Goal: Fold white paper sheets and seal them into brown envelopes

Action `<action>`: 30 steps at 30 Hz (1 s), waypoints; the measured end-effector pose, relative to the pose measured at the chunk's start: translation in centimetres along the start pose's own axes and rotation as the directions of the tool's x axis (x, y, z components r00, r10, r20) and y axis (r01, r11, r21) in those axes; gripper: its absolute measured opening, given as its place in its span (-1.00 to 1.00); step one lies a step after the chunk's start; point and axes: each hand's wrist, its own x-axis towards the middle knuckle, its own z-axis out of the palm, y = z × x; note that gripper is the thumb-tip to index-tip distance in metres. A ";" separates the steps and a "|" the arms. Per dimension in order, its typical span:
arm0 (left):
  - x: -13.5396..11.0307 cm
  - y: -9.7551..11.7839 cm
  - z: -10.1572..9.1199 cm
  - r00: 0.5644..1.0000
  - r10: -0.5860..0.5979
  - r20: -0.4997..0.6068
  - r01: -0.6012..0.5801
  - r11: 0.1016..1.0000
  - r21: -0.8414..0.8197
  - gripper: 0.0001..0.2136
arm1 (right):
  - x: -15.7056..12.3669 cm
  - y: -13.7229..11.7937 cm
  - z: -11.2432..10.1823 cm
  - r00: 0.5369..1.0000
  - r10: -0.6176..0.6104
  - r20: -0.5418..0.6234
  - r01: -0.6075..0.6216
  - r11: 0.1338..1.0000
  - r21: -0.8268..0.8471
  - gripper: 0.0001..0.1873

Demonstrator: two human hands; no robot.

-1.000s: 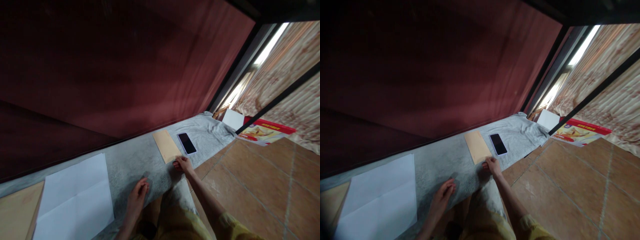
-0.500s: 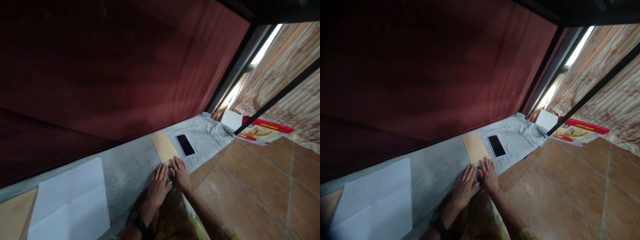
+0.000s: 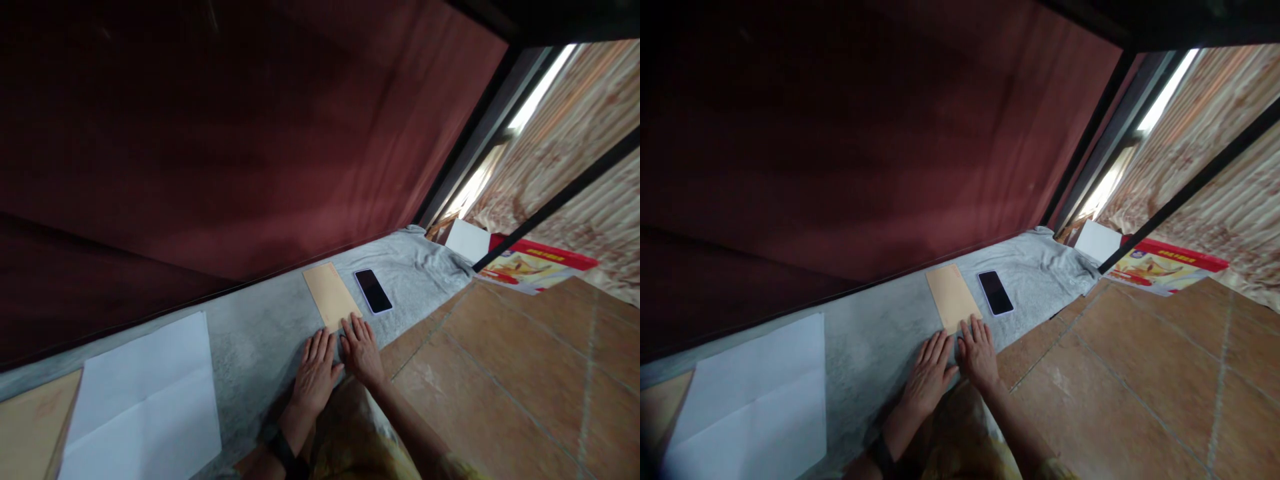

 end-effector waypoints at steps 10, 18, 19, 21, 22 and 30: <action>-14.3 -7.2 -5.7 0.865 -0.437 -0.248 0.474 0.874 0.112 -0.45 | -0.8 -5.8 1.9 0.999 -0.036 -0.002 0.031 0.854 0.520 -0.54; -23.3 -12.2 -8.6 0.517 -0.758 -0.397 0.843 0.533 0.079 -0.34 | -0.5 -20.3 6.7 0.949 -0.141 0.281 -0.141 0.609 0.781 -0.63; -23.7 -12.6 -8.5 0.502 -0.772 -0.390 0.853 0.517 0.075 -0.32 | -0.5 -21.6 7.1 0.943 -0.162 0.291 -0.139 0.603 0.785 -0.64; -24.4 -13.2 -8.4 0.498 -0.785 -0.367 0.858 0.509 0.076 -0.29 | -0.5 -23.6 7.7 0.931 -0.182 0.315 -0.146 0.607 0.781 -0.65; -24.6 -13.3 -8.3 0.503 -0.787 -0.357 0.856 0.511 0.079 -0.28 | -0.6 -24.4 7.9 0.930 -0.178 0.321 -0.149 0.616 0.773 -0.64; -25.0 -13.1 -8.4 0.568 -0.766 -0.303 0.819 0.563 0.112 -0.09 | -0.8 -26.0 8.4 0.923 -0.130 0.363 -0.192 0.661 0.726 -0.63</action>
